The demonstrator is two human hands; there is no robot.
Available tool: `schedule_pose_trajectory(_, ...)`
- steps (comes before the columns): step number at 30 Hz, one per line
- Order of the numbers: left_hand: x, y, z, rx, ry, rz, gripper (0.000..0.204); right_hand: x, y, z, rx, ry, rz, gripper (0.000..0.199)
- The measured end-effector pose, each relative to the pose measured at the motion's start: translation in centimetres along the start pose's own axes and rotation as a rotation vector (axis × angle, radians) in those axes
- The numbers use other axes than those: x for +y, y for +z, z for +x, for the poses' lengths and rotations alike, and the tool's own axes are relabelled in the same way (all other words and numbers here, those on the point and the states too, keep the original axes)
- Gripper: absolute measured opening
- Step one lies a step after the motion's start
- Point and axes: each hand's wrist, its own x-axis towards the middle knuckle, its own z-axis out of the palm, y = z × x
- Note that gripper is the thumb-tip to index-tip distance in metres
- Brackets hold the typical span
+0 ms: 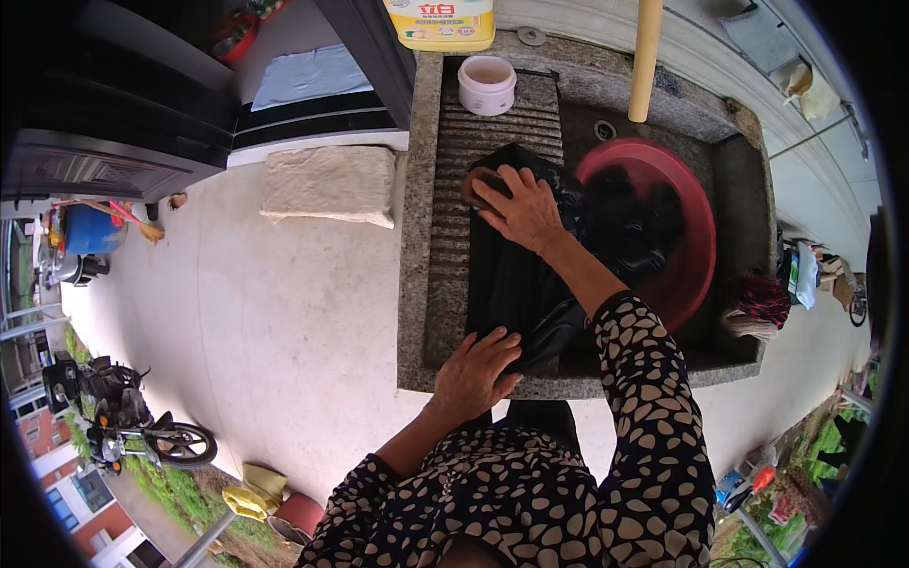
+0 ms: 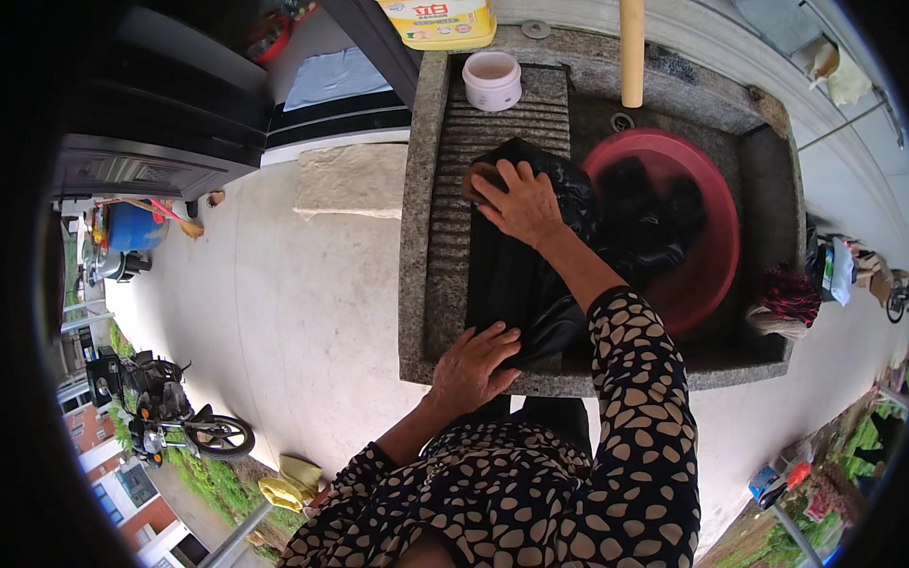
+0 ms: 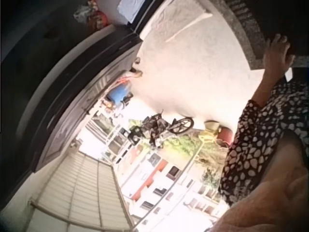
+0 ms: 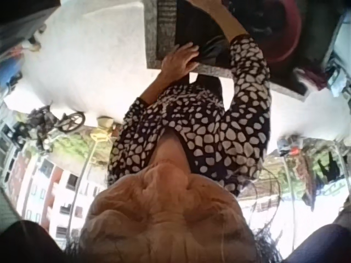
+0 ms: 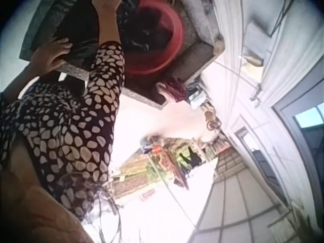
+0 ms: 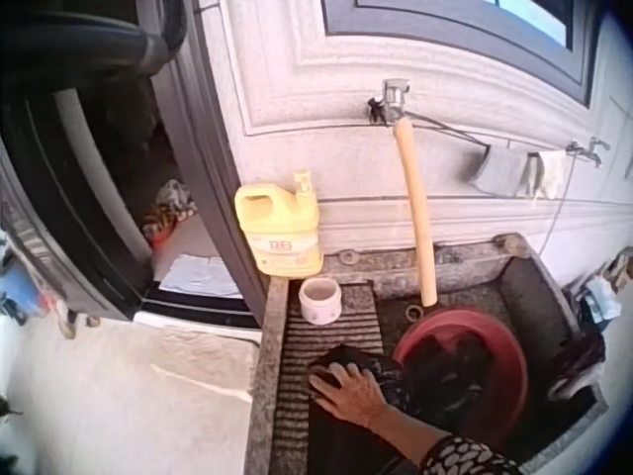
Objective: The person washes clothes by hand at an outdoor stone washbasin. They scrub a red and black patterned cloth and a black garment using a brush and soap, repeatedly dipping them into a red basin of water and wringing them out.
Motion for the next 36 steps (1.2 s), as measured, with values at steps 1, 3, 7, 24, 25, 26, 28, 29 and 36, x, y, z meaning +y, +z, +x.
schedule_pose_trajectory(1, -0.1, 0.3, 0.0, -0.002, 0.000, 0.001, 0.037, 1.7, 1.2, 1.5, 0.028, 0.135, 0.005, 0.042)
schedule_pose_trajectory(3, 0.0, 0.3, -0.1, 0.025, -0.010, 0.030, 0.039, 3.7, 2.1, 3.4, 0.011, 0.439, 0.178, 0.037)
schedule_pose_trajectory(7, 0.4, 0.1, 0.1, 0.189, -0.095, 0.125, 0.038, -0.6, -1.0, -1.0, 0.113, 0.356, 0.324, 0.037)
schedule_pose_trajectory(24, 0.0, 1.0, -0.5, 0.222, -0.148, 0.229, 0.012, -8.3, -4.3, -11.1, 0.062, 0.041, 0.382, 0.048)
schedule_pose_trajectory(25, 0.1, 1.1, -0.5, 0.171, -0.138, 0.259, 0.012, -8.8, -5.4, -12.9, -0.022, -0.041, 0.336, 0.051)
schedule_pose_trajectory(26, 0.1, 0.9, -0.3, 0.182, -0.157, 0.269, 0.014, -6.2, -5.4, -11.8, -0.013, -0.127, 0.296, 0.058)
schedule_pose_trajectory(28, 0.6, 1.1, 0.5, 0.177, -0.163, 0.258, 0.019, -0.1, -3.8, -8.1, 0.116, 0.005, 0.114, 0.053)
schedule_pose_trajectory(29, 0.7, 1.4, 0.6, 0.174, -0.156, 0.241, 0.020, 3.1, -2.9, -6.1, 0.183, 0.148, 0.016, 0.048)
schedule_pose_trajectory(36, 0.2, 0.9, 0.9, 0.236, -0.227, 0.184, 0.025, -1.3, -3.2, -7.7, 0.248, 0.248, 0.351, 0.041)
